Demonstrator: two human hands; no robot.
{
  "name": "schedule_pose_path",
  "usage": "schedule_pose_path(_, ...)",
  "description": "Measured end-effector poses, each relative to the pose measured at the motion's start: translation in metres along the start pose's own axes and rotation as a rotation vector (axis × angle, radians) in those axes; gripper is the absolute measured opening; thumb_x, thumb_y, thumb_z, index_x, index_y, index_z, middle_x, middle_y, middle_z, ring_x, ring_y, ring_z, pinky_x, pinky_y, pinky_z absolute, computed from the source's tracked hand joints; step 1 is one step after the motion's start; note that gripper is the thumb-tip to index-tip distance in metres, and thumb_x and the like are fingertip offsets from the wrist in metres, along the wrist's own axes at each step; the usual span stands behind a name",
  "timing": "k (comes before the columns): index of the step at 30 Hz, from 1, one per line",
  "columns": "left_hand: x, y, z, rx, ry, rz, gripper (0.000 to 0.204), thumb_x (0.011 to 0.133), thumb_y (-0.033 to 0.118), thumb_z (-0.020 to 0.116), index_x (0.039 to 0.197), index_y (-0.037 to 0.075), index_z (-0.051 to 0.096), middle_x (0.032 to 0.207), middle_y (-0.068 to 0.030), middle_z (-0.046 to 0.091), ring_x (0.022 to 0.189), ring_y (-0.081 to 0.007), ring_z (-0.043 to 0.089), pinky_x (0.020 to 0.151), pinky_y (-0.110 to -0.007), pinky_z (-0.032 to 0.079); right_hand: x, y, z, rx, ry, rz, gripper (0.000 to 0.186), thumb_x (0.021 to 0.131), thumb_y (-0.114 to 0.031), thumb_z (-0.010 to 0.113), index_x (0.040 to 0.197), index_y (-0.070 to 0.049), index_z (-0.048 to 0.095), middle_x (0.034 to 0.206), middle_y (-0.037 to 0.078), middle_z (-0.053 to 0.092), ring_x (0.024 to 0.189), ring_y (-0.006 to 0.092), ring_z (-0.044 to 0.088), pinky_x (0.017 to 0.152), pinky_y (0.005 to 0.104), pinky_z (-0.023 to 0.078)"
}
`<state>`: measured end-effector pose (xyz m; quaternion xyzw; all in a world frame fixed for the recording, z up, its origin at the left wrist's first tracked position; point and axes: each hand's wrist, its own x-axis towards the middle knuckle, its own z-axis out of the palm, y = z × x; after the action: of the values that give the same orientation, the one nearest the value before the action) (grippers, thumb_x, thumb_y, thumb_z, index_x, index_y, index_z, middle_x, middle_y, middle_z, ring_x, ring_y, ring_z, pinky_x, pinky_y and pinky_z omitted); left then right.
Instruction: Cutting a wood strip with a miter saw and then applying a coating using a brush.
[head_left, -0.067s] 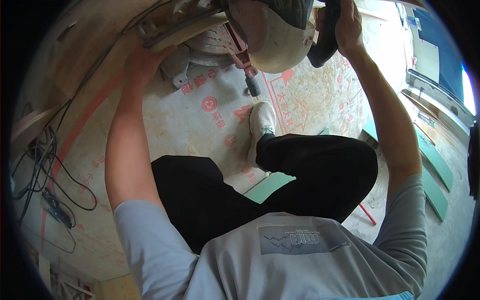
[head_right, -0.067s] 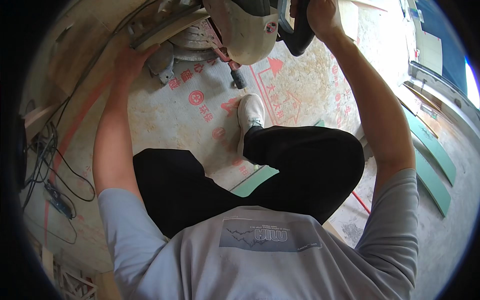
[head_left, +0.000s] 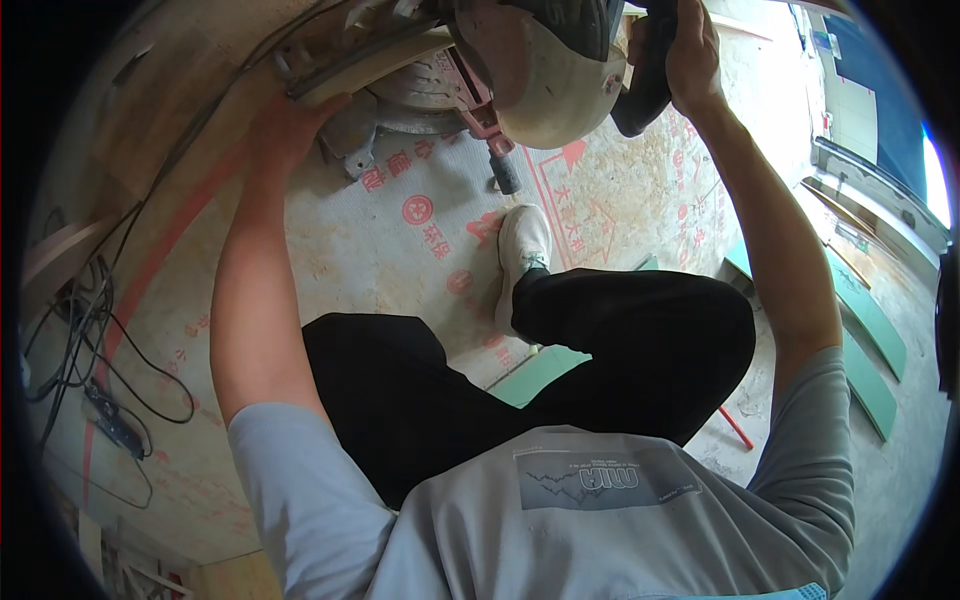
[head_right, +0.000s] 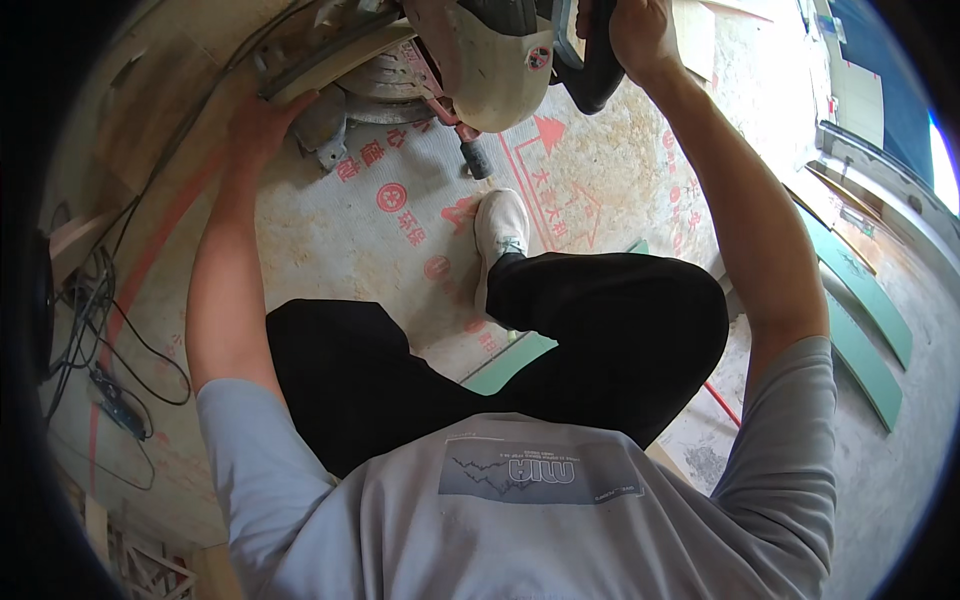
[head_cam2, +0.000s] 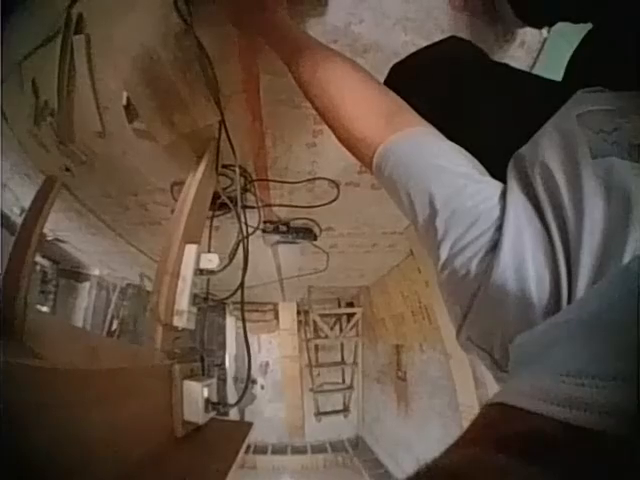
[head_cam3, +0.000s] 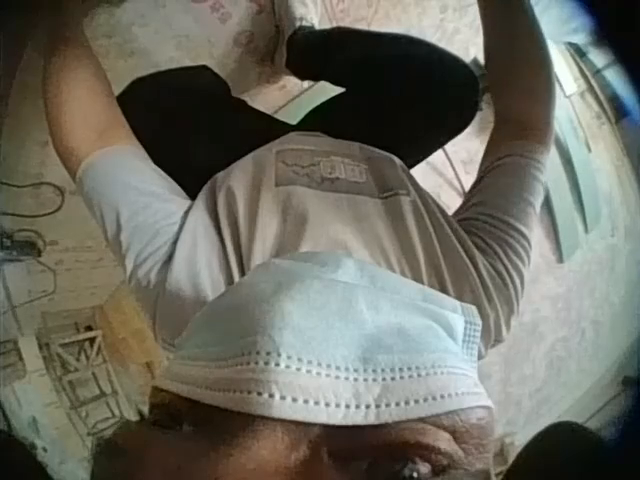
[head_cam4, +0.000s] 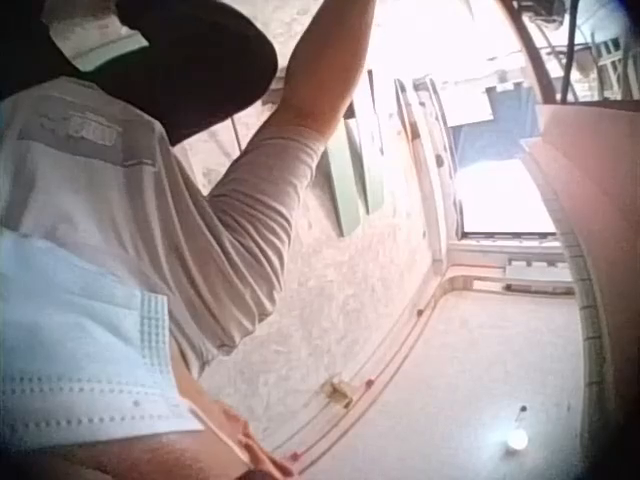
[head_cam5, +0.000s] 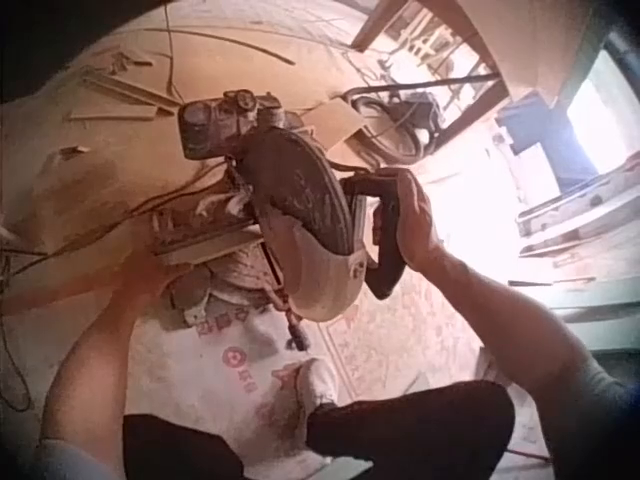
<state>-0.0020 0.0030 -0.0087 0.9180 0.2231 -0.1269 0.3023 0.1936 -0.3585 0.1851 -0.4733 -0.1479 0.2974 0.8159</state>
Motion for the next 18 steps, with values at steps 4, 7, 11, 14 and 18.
schedule_pose_path(4,-0.008,-0.006,0.003,0.228,-0.041,0.128,0.092,0.07,0.075,0.072,0.123,0.001,0.063,0.114,-0.0224,0.07,0.111,-0.0376,0.066,0.094,-0.045,0.052,-0.01,0.002,0.027,-0.92,0.406,-0.022,0.055,0.105,-0.055,0.035,0.123,-0.007,0.055,0.065,0.005,0.054,0.047,0.0146,0.051,0.044,0.0308,0.048)
schedule_pose_path(7,-0.009,0.003,-0.002,0.027,0.016,-0.005,0.09,0.071,0.073,0.073,0.124,0.002,0.063,0.115,-0.0228,0.07,0.111,-0.0377,0.066,0.094,-0.045,0.052,-0.011,0.001,0.017,-0.885,0.395,-0.033,0.056,0.105,-0.056,0.035,0.123,-0.007,0.055,0.065,0.005,0.054,0.047,0.0144,0.052,0.045,0.0305,0.048)
schedule_pose_path(11,-0.011,0.003,-0.004,-0.027,0.009,0.0,0.086,0.072,0.072,0.073,0.123,0.002,0.065,0.116,-0.023,0.07,0.112,-0.0379,0.065,0.095,-0.045,0.052,-0.009,0.002,0.017,-0.448,0.211,-0.014,0.057,0.104,-0.057,0.035,0.123,-0.007,0.055,0.066,0.005,0.055,0.047,0.0144,0.052,0.045,0.0303,0.048)
schedule_pose_path(14,-0.014,0.01,-0.011,-0.034,-0.001,-0.008,0.085,0.072,0.071,0.073,0.122,0.003,0.066,0.116,-0.0223,0.07,0.112,-0.0378,0.066,0.095,-0.045,0.052,-0.008,-0.001,0.026,-0.932,0.393,-0.028,0.058,0.104,-0.058,0.035,0.123,-0.007,0.055,0.067,0.005,0.055,0.048,0.0143,0.053,0.044,0.0303,0.048)
schedule_pose_path(18,-0.008,0.016,-0.011,-0.005,-0.017,-0.021,0.082,0.073,0.07,0.073,0.12,0.004,0.067,0.114,-0.0206,0.071,0.111,-0.0371,0.066,0.095,-0.045,0.052,-0.006,-0.01,-0.011,-0.067,0.042,0.061,0.058,0.103,-0.059,0.036,0.121,-0.008,0.056,0.067,0.005,0.056,0.047,0.0147,0.053,0.044,0.0305,0.048)
